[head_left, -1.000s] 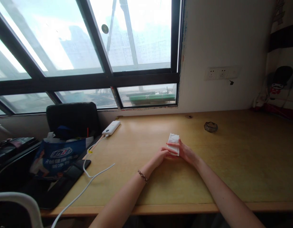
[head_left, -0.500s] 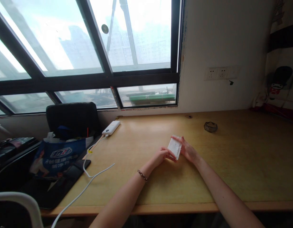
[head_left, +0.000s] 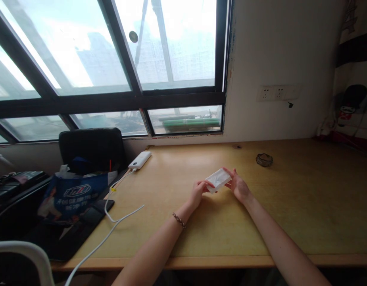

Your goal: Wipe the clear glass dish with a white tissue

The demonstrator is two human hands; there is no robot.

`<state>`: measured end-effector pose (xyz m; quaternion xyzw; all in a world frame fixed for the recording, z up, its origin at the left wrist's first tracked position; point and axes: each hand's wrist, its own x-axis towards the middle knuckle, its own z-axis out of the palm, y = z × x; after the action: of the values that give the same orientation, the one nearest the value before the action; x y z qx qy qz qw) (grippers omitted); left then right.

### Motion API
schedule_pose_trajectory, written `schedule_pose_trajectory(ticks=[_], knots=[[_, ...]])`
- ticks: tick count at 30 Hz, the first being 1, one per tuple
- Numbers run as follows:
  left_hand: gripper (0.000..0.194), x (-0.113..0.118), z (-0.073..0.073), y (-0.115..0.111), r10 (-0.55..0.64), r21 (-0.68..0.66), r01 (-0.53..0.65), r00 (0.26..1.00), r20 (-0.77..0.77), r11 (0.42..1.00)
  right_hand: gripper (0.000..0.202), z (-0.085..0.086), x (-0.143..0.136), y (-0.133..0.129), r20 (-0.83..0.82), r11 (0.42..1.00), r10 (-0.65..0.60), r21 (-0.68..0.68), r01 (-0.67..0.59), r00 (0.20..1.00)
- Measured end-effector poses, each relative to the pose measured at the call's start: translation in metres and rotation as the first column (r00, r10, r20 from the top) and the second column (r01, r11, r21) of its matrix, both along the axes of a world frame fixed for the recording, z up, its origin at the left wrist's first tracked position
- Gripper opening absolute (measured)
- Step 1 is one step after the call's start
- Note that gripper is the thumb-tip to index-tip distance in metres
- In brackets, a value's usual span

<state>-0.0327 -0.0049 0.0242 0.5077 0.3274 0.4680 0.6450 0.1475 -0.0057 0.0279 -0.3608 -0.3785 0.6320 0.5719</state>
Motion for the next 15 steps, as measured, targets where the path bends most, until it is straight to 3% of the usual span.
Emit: schedule_pose_trajectory(ticks=[8, 15], knots=[[0.024, 0.0003, -0.0009, 0.0055, 0.202, -0.010, -0.203, 0.978, -0.049, 0.979, 0.036, -0.0030, 0.0031, 0.0038, -0.087, 0.998, -0.069, -0.002, 0.069, 0.994], [0.024, 0.0030, -0.0031, 0.0066, 0.230, 0.027, -0.228, 0.968, -0.097, 0.973, 0.041, -0.0100, -0.0009, 0.0044, -0.065, 0.978, -0.183, 0.090, 0.188, 0.981]])
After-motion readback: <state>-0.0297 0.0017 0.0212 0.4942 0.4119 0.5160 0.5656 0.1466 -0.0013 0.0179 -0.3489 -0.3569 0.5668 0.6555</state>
